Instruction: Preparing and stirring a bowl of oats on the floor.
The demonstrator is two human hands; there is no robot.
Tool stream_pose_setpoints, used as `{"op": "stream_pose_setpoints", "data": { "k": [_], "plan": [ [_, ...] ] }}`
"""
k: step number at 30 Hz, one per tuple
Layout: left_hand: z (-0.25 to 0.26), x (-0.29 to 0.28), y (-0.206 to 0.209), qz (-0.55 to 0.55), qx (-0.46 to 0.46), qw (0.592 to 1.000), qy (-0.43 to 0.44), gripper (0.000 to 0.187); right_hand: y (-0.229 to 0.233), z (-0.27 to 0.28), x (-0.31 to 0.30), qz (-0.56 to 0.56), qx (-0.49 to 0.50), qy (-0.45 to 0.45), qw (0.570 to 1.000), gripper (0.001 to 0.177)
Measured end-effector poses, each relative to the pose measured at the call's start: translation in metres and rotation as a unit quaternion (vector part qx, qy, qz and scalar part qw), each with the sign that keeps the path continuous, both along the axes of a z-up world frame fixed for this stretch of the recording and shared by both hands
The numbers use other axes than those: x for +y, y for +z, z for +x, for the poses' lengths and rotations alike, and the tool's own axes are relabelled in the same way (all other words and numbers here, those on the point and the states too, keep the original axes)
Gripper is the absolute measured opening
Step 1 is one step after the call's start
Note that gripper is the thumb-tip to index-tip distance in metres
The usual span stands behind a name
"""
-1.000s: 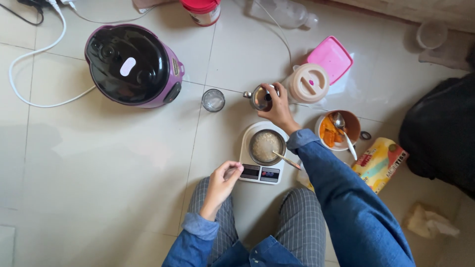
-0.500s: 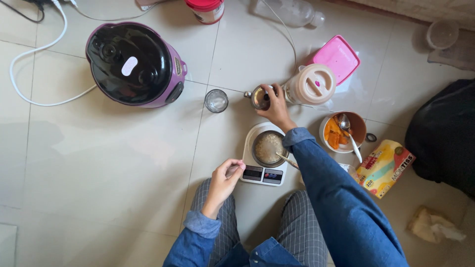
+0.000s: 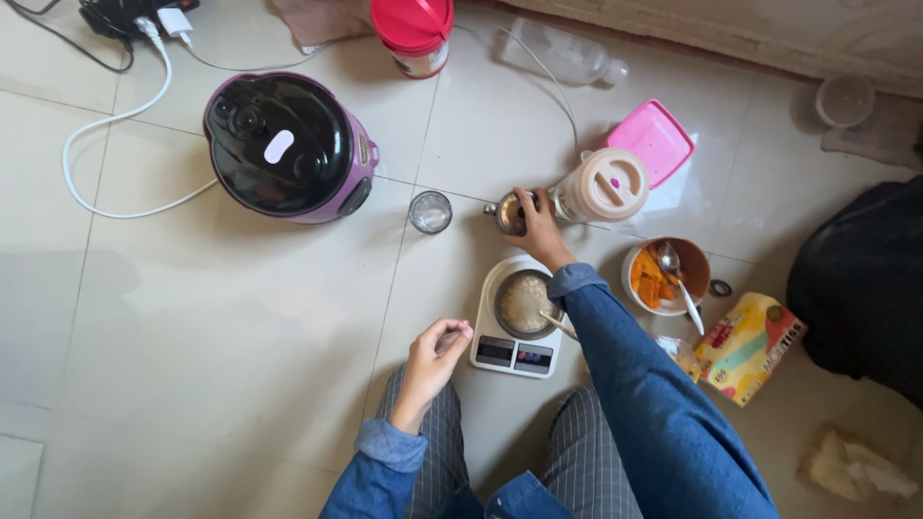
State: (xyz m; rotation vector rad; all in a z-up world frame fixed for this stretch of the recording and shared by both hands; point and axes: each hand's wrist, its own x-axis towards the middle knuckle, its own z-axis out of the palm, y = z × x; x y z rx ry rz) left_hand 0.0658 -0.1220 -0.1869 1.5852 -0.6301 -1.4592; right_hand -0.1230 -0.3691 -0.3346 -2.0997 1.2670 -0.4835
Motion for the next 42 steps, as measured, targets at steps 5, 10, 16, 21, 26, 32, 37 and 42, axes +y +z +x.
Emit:
{"op": "stream_pose_setpoints", "data": {
  "k": [5,10,16,21,26,32,37,42],
  "plan": [
    [0.0,0.0,0.021,-0.02,0.003,1.0,0.009,0.017,0.021,-0.012,0.014,-0.029,-0.008,-0.027,0.999,0.109],
    [0.002,0.004,0.034,-0.057,-0.008,0.998,0.013,0.018,0.106,-0.05,0.063,-0.031,-0.048,-0.072,0.996,0.09],
    [0.002,0.03,0.069,-0.088,-0.015,0.996,0.029,0.02,0.159,-0.099,0.135,-0.027,-0.119,-0.12,0.985,0.078],
    [0.024,0.066,0.075,-0.12,-0.049,0.99,0.063,0.023,0.191,-0.135,0.195,0.091,-0.331,-0.19,0.92,0.062],
    [0.034,0.109,0.12,-0.195,-0.066,0.968,0.145,0.032,0.26,-0.158,0.276,0.091,-0.424,-0.252,0.865,0.052],
    [0.036,0.173,0.127,-0.211,-0.077,0.956,0.189,0.041,0.264,-0.192,0.344,0.11,-0.52,-0.295,0.794,0.043],
    [0.025,0.241,0.131,-0.197,-0.073,0.956,0.205,0.04,0.264,-0.206,0.384,0.125,-0.538,-0.291,0.781,0.04],
    [0.02,0.286,0.129,-0.175,-0.05,0.952,0.246,0.038,0.281,-0.197,0.404,0.118,-0.533,-0.254,0.798,0.039]
  ]
}}
